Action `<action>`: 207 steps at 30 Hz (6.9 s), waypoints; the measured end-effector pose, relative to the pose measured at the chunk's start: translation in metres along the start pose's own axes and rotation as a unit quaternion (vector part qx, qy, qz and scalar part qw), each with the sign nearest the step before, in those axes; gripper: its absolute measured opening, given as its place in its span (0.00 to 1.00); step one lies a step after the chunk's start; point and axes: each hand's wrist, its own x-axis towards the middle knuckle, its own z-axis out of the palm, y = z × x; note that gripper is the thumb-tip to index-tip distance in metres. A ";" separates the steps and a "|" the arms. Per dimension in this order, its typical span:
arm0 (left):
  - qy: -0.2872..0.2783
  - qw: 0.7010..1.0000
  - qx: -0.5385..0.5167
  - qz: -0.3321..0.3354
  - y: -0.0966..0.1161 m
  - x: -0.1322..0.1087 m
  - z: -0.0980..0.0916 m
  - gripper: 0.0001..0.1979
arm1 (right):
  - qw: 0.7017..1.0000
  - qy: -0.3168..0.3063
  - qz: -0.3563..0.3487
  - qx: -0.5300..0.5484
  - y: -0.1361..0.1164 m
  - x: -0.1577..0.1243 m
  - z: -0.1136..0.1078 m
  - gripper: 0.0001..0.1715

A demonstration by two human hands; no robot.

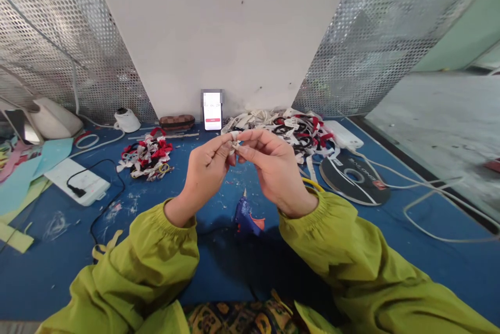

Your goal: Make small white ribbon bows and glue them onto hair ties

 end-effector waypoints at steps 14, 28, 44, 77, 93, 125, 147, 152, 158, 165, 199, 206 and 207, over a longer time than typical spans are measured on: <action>-0.014 0.978 -0.176 -0.114 0.001 0.001 -0.002 0.09 | 0.998 -0.059 -0.001 -0.026 -0.001 0.009 -0.010 0.08; -0.060 0.993 -0.093 -0.040 0.002 0.003 -0.008 0.16 | 0.992 -0.015 -0.049 -0.113 -0.005 0.008 -0.007 0.06; -0.031 0.998 -0.028 -0.040 0.006 -0.001 -0.003 0.15 | 0.959 -0.015 -0.143 -0.245 -0.006 0.002 -0.007 0.07; -0.050 0.997 -0.032 -0.051 0.013 0.001 -0.009 0.14 | 0.972 -0.019 -0.087 -0.218 -0.011 0.004 -0.007 0.06; -0.088 0.995 0.039 -0.039 0.015 -0.001 -0.009 0.17 | 0.981 -0.004 -0.103 -0.164 -0.008 0.008 -0.010 0.09; -0.112 0.960 -0.146 -0.211 0.017 0.003 -0.014 0.10 | 0.973 -0.226 0.032 -0.033 -0.009 0.014 -0.017 0.17; -0.105 0.946 -0.213 -0.219 0.015 0.007 -0.018 0.08 | 0.981 -0.192 0.003 -0.012 -0.005 0.016 -0.015 0.15; -0.116 0.939 -0.232 -0.227 0.014 0.008 -0.018 0.09 | 0.983 -0.182 -0.010 -0.029 -0.003 0.015 -0.014 0.16; -0.093 0.939 -0.230 -0.237 0.016 0.009 -0.016 0.06 | 0.986 -0.162 -0.022 -0.045 -0.002 0.014 -0.014 0.17; -0.084 0.957 -0.187 -0.203 0.020 0.007 -0.018 0.03 | 0.991 -0.108 -0.043 -0.063 -0.001 0.017 -0.016 0.15; -0.016 0.994 -0.070 -0.086 0.019 0.003 -0.008 0.12 | 0.970 0.001 -0.118 -0.214 -0.013 0.002 -0.006 0.08; -0.035 0.994 -0.050 -0.093 0.021 0.003 -0.009 0.09 | 0.979 -0.022 -0.093 -0.182 -0.015 0.004 -0.006 0.02; -0.039 0.993 -0.050 -0.096 0.021 0.003 -0.009 0.09 | 0.978 -0.030 -0.094 -0.186 -0.016 0.004 -0.006 0.02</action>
